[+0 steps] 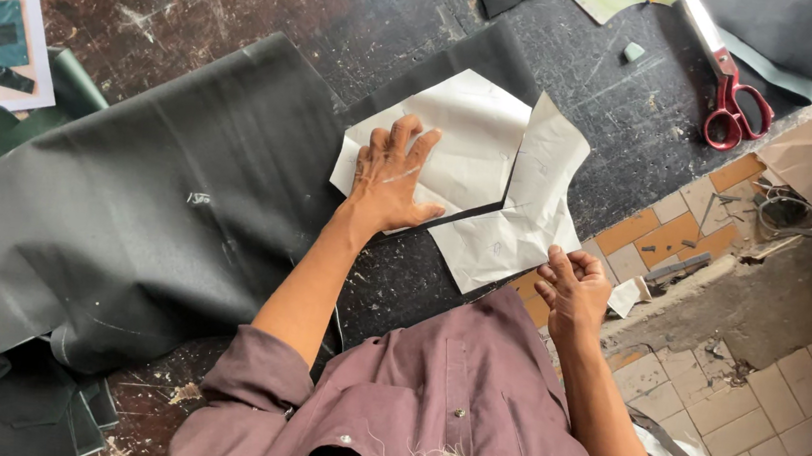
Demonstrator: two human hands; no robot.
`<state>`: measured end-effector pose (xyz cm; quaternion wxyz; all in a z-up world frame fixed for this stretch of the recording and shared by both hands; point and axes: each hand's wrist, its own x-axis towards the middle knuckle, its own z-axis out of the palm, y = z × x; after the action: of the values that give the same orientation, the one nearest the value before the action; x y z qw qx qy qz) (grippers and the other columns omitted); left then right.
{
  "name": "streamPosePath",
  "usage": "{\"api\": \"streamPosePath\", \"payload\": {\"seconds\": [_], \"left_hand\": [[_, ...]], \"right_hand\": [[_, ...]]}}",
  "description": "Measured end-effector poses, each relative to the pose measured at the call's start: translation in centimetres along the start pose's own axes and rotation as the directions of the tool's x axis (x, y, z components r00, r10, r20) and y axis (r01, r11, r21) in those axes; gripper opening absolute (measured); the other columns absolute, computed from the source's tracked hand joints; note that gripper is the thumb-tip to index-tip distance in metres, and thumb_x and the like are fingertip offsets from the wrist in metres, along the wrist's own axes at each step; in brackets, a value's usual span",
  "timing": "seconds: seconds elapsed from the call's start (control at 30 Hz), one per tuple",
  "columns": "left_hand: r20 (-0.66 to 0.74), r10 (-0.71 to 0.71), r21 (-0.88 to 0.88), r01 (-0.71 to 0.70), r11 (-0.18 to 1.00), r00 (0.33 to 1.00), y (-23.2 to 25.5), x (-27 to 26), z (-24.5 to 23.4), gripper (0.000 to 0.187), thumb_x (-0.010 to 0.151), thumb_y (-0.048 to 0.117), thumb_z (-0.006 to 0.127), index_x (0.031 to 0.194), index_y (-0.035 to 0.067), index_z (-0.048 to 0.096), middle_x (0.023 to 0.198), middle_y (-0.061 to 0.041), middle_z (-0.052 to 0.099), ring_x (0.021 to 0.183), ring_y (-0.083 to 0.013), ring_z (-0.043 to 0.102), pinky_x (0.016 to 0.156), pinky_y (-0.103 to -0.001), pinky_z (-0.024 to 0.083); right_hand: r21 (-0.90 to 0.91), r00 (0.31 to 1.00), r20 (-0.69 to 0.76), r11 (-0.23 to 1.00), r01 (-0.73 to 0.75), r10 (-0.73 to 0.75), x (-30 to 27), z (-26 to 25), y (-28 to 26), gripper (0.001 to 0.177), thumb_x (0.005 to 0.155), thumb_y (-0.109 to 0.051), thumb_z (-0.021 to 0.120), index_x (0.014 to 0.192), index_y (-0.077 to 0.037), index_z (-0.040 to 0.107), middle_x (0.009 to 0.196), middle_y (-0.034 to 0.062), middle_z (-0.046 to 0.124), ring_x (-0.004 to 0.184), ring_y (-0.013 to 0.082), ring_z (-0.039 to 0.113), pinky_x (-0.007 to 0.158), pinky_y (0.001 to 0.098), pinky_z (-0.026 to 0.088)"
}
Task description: The person aligns paper pattern pieces on a black fabric, marks the fabric with a pencil, and cuts the fabric using scissors. The person handles multiple pattern pieces and fabric sections on a cluttered work table.
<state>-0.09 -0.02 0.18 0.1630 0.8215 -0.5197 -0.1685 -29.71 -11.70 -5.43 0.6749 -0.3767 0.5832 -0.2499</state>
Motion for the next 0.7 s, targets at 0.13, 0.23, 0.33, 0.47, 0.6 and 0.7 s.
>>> {"api": "streamPosePath", "payload": {"seconds": [0.13, 0.23, 0.33, 0.47, 0.6, 0.7], "left_hand": [[-0.009, 0.005, -0.014, -0.005, 1.0, 1.0, -0.1, 0.02, 0.26, 0.107, 0.058, 0.047, 0.093, 0.147, 0.022, 0.04, 0.14, -0.007, 0.03, 0.122, -0.0369, 0.036, 0.103, -0.055, 0.039], [-0.013, 0.006, -0.011, -0.006, 1.0, 1.0, -0.24, -0.04, 0.3, 0.107, 0.058, 0.047, 0.093, 0.147, 0.022, 0.04, 0.14, -0.007, 0.03, 0.122, -0.0369, 0.036, 0.103, -0.055, 0.039], [0.013, -0.012, -0.006, 0.013, 1.0, 1.0, -0.16, 0.17, 0.36, 0.108, 0.058, 0.048, 0.093, 0.148, 0.023, 0.039, 0.139, -0.007, 0.029, 0.122, -0.0366, 0.035, 0.103, -0.055, 0.039], [0.0, -0.002, -0.001, 0.002, 1.0, 1.0, -0.18, 0.04, 0.26, 0.109, 0.057, 0.048, 0.093, 0.148, 0.023, 0.038, 0.139, -0.007, 0.029, 0.122, -0.0365, 0.035, 0.102, -0.055, 0.038], [0.011, -0.009, -0.016, 0.009, 1.0, 1.0, 0.0, 0.04, 0.08, 0.109, 0.057, 0.048, 0.093, 0.148, 0.024, 0.038, 0.14, -0.007, 0.029, 0.122, -0.0354, 0.035, 0.103, -0.055, 0.039], [0.025, -0.027, -0.013, 0.028, 1.0, 0.999, -0.12, 0.05, 0.16, 0.109, 0.057, 0.048, 0.093, 0.148, 0.024, 0.038, 0.138, -0.007, 0.029, 0.122, -0.0354, 0.035, 0.102, -0.055, 0.039]], "right_hand": [[0.018, 0.999, -0.034, 1.0, 0.019, -0.018, -0.06, -0.15, -0.32, 0.026, 0.092, -0.017, 0.078, 0.104, -0.007, 0.057, 0.082, 0.0006, 0.063, 0.067, 0.0106, 0.065, 0.054, 0.0246, 0.051], [0.06, 0.999, -0.039, 0.998, 0.024, -0.022, -0.02, -0.15, -0.24, 0.023, 0.092, -0.016, 0.077, 0.103, -0.007, 0.058, 0.083, 0.0017, 0.064, 0.067, 0.0115, 0.067, 0.054, 0.0246, 0.054], [0.098, 0.999, -0.034, 0.995, -0.009, 0.012, 0.44, -0.44, -0.32, 0.019, 0.093, -0.016, 0.076, 0.1, -0.008, 0.059, 0.084, 0.0018, 0.066, 0.069, 0.0118, 0.069, 0.056, 0.0245, 0.056], [0.111, 0.999, -0.035, 0.994, -0.002, 0.006, 0.55, -0.63, -0.18, 0.018, 0.094, -0.014, 0.075, 0.097, -0.008, 0.059, 0.083, 0.0024, 0.065, 0.07, 0.0123, 0.069, 0.057, 0.0251, 0.057], [0.136, 1.0, -0.013, 0.991, -0.016, 0.018, 0.38, -0.75, -0.4, 0.014, 0.096, -0.013, 0.072, 0.097, -0.008, 0.059, 0.082, 0.0027, 0.065, 0.071, 0.013, 0.07, 0.058, 0.0252, 0.058], [0.135, 0.999, -0.035, 0.991, -0.02, 0.025, 0.01, -0.37, -0.54, 0.01, 0.097, -0.012, 0.069, 0.097, -0.008, 0.06, 0.085, 0.005, 0.064, 0.069, 0.0126, 0.069, 0.058, 0.0248, 0.058]]}}
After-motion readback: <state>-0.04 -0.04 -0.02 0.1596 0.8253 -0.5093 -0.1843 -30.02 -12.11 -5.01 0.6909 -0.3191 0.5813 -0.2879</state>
